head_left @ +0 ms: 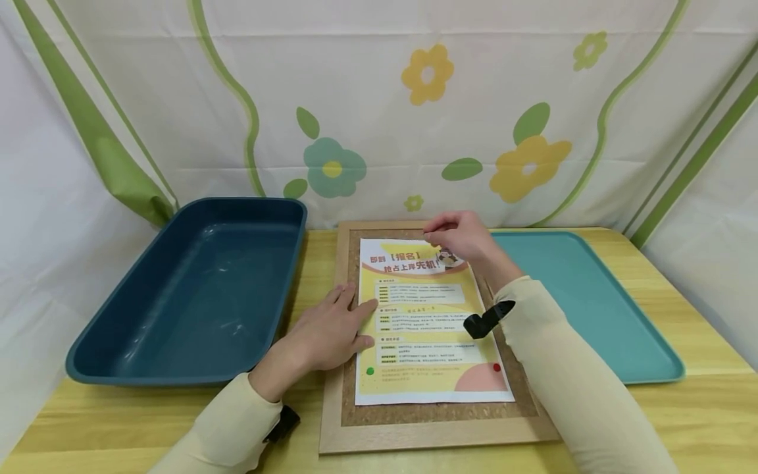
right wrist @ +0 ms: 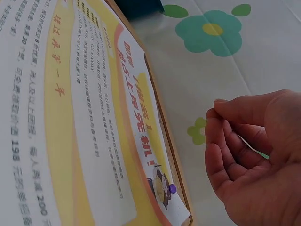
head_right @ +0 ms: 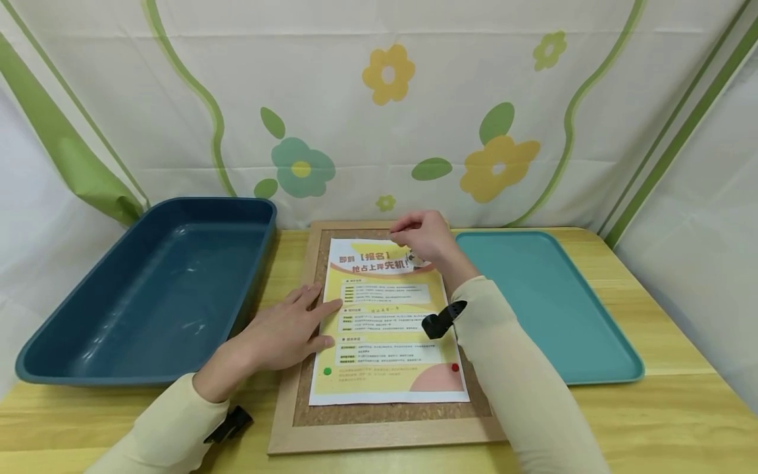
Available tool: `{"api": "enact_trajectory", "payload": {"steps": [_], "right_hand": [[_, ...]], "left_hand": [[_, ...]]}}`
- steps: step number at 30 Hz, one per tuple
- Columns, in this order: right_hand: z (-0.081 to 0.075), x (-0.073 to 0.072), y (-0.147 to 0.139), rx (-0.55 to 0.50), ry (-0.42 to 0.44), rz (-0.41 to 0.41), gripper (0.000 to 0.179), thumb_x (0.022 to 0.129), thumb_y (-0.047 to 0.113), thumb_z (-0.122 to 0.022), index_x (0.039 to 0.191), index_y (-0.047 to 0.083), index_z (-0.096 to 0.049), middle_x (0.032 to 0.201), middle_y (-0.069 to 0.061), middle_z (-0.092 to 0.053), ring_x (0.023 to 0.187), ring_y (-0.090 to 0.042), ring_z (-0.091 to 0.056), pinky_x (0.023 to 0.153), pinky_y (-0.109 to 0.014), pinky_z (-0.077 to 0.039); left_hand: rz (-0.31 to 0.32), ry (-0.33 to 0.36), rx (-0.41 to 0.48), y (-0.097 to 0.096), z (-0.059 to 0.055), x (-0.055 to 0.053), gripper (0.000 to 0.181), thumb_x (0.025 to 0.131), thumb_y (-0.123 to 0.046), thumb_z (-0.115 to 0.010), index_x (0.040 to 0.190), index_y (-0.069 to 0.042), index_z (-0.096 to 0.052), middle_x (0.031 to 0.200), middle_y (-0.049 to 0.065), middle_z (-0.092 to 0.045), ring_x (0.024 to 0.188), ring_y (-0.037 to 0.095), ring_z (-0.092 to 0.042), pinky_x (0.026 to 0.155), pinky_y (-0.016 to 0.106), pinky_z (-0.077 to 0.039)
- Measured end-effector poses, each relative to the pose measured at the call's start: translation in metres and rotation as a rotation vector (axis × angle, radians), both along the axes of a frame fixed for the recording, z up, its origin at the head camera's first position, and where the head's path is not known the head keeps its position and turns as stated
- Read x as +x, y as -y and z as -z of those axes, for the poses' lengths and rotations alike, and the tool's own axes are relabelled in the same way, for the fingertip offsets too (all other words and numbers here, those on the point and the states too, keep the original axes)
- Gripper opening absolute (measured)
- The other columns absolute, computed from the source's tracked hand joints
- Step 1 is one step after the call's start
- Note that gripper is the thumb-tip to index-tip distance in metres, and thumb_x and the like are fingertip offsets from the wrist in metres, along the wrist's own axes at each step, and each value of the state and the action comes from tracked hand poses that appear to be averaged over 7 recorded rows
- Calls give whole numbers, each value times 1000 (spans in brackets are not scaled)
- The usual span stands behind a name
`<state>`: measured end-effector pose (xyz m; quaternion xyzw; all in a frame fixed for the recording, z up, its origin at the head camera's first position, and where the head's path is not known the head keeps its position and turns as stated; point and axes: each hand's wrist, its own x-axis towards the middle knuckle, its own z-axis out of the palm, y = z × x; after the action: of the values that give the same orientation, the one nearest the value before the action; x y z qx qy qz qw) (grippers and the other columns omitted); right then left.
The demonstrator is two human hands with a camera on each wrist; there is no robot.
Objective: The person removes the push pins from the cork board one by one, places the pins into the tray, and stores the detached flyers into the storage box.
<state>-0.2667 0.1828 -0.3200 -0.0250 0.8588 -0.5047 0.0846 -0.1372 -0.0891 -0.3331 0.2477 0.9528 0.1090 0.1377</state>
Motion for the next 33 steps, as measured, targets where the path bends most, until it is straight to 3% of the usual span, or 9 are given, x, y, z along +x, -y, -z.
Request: {"api": "enact_trajectory", "payload": {"steps": [8,21,29,33], "right_hand": [[-3,6,-20,-34,-31,24,28,104,18,-70,124,-1,-69,118,-11,-69,112,-31,-61,105,-47,-49],[9,4,-42,-119,-63,47,30,102,20,-73,122,-1,-69,96,14,-73,98,-11,-68,96,-31,-55],[17,7,-58,-147,-90,49,34,103,22,-71,125,-3,-68,97,17,-73,101,-12,-72,93,-28,-57],[21,7,-64,-167,-114,61,25,103,23,-72,120,4,-73,99,17,-74,99,-10,-71,89,-24,-58]], "left_hand": [[4,-1,-2,0,0,0,61,108,-34,-64,161,-12,-47,173,29,-25,163,45,-24,124,57,-39],[-11,-5,-30,8,0,2,61,108,-36,-63,162,-12,-46,173,28,-25,162,46,-24,123,58,-41],[-4,0,-42,5,0,0,60,109,-36,-61,163,-12,-45,173,28,-26,163,45,-23,123,56,-41],[-9,-2,-48,5,0,0,60,109,-36,-60,162,-13,-45,173,28,-26,163,46,-24,124,55,-40]]}}
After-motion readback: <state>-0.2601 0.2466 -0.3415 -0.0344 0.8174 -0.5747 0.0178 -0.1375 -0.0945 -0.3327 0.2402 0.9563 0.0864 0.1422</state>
